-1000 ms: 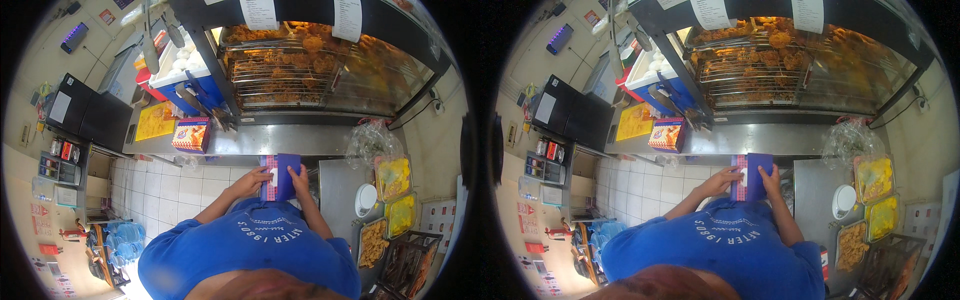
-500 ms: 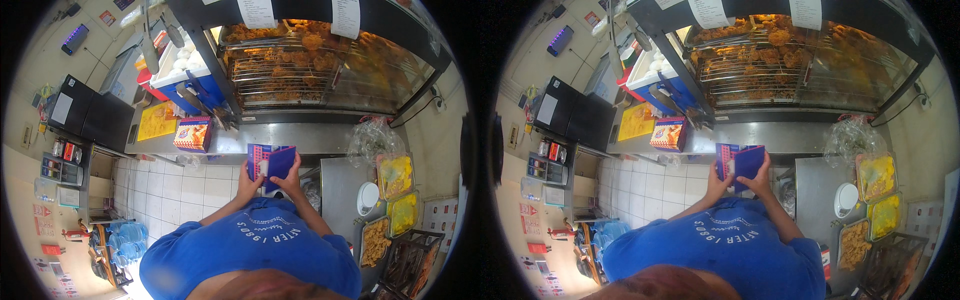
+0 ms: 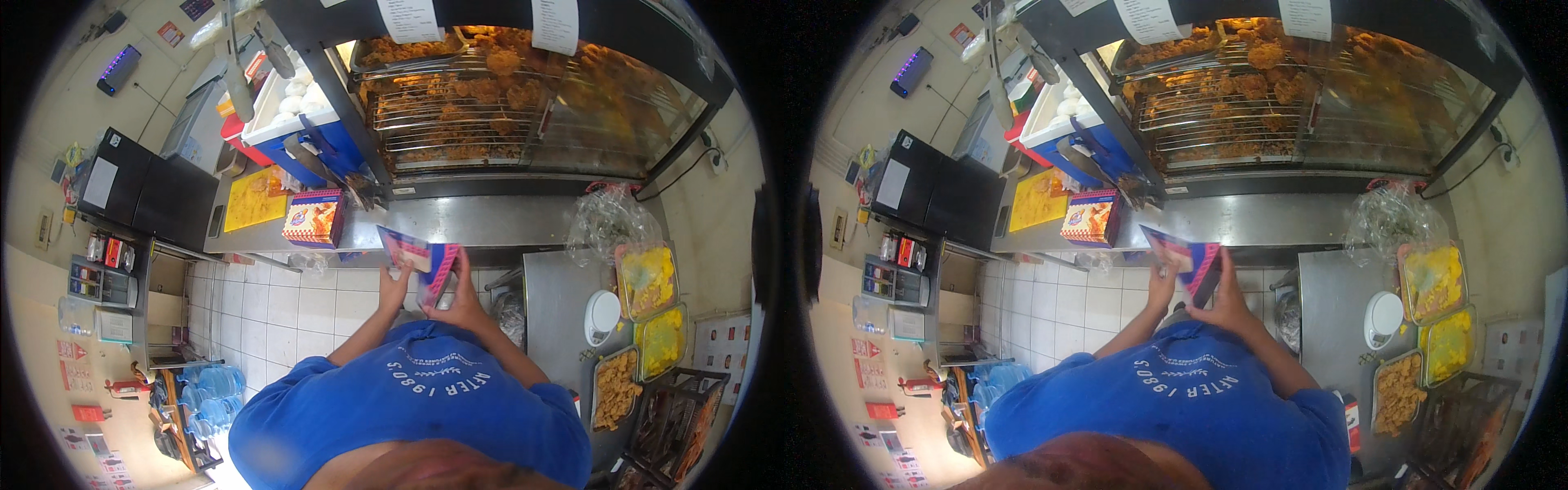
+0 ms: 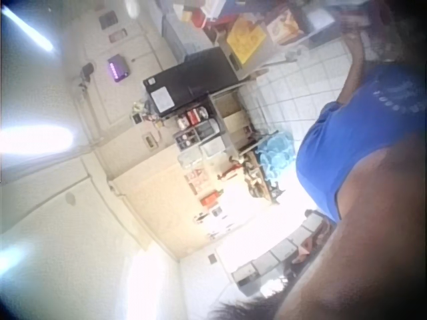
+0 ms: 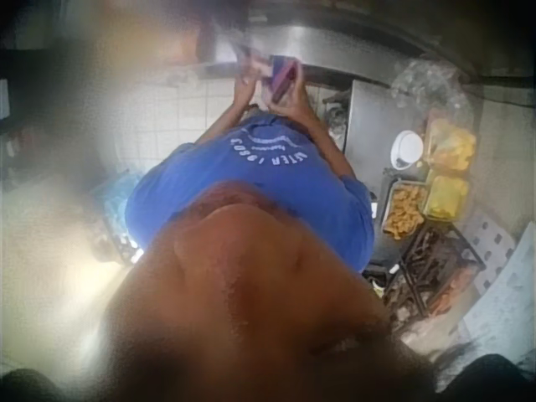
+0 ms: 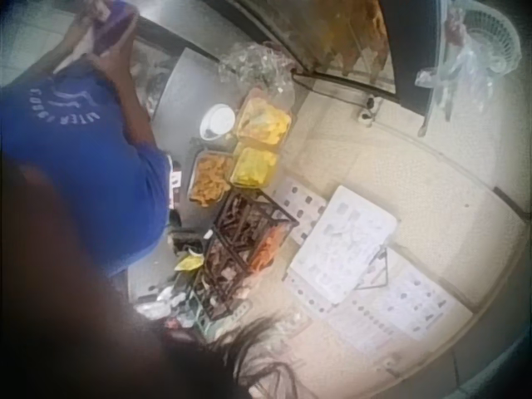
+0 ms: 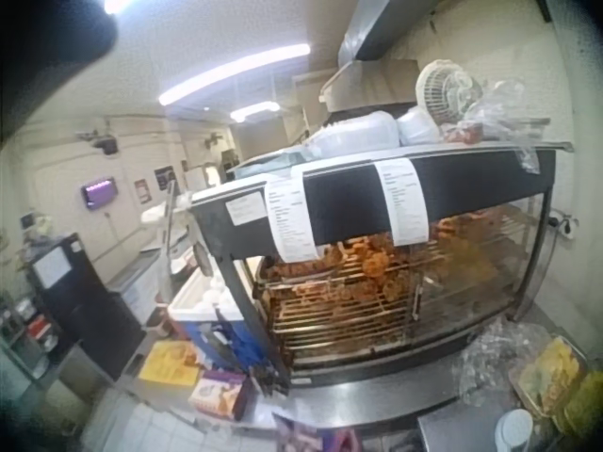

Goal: The person assembles food orders by placing buns and fried chicken pieces into takeaway boxes, adding scrambled eggs, and closing the boxes. The person handles multiple boxes sequentially and uses tongs and a scoop to transfer food items.

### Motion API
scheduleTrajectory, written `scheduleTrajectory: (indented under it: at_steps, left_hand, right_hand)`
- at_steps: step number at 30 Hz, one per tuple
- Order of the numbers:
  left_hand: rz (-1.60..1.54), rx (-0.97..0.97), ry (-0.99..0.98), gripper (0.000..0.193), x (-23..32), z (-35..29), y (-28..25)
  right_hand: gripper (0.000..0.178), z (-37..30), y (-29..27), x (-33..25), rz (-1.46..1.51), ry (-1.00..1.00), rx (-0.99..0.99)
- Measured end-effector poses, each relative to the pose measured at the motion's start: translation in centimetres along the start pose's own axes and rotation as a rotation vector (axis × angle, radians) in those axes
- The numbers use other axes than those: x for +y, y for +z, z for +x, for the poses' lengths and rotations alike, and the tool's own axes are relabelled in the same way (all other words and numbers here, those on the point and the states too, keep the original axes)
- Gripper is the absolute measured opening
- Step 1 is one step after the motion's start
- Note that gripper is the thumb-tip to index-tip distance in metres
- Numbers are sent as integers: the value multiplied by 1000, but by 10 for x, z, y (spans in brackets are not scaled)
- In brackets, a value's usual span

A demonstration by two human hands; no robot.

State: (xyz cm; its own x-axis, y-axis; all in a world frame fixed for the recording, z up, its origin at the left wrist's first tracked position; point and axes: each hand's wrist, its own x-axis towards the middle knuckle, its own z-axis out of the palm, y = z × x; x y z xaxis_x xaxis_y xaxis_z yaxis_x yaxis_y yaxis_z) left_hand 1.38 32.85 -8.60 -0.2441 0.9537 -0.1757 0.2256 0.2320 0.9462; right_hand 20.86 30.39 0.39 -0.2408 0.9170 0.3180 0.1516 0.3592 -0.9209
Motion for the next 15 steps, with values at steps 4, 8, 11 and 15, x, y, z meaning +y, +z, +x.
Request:
scheduleTrajectory:
  at_steps: [4, 8, 11, 15]
  left_hand:
    - [-236, -654, -409, 59, -9, -1, -15]
    - [-370, -878, -364, 47, 29, -16, -18]
    - [-398, -772, -413, 51, 18, -3, -19]
    - [219, -268, 112, 58, -65, 30, -35]
  right_hand:
    - [130, -5, 4, -10, -171, 10, -157]
    - [124, -6, 10, -2, 163, 11, -145]
    - [114, -10, 14, 23, 167, -50, 37]
    - [64, -10, -1, 28, -317, 1, 90]
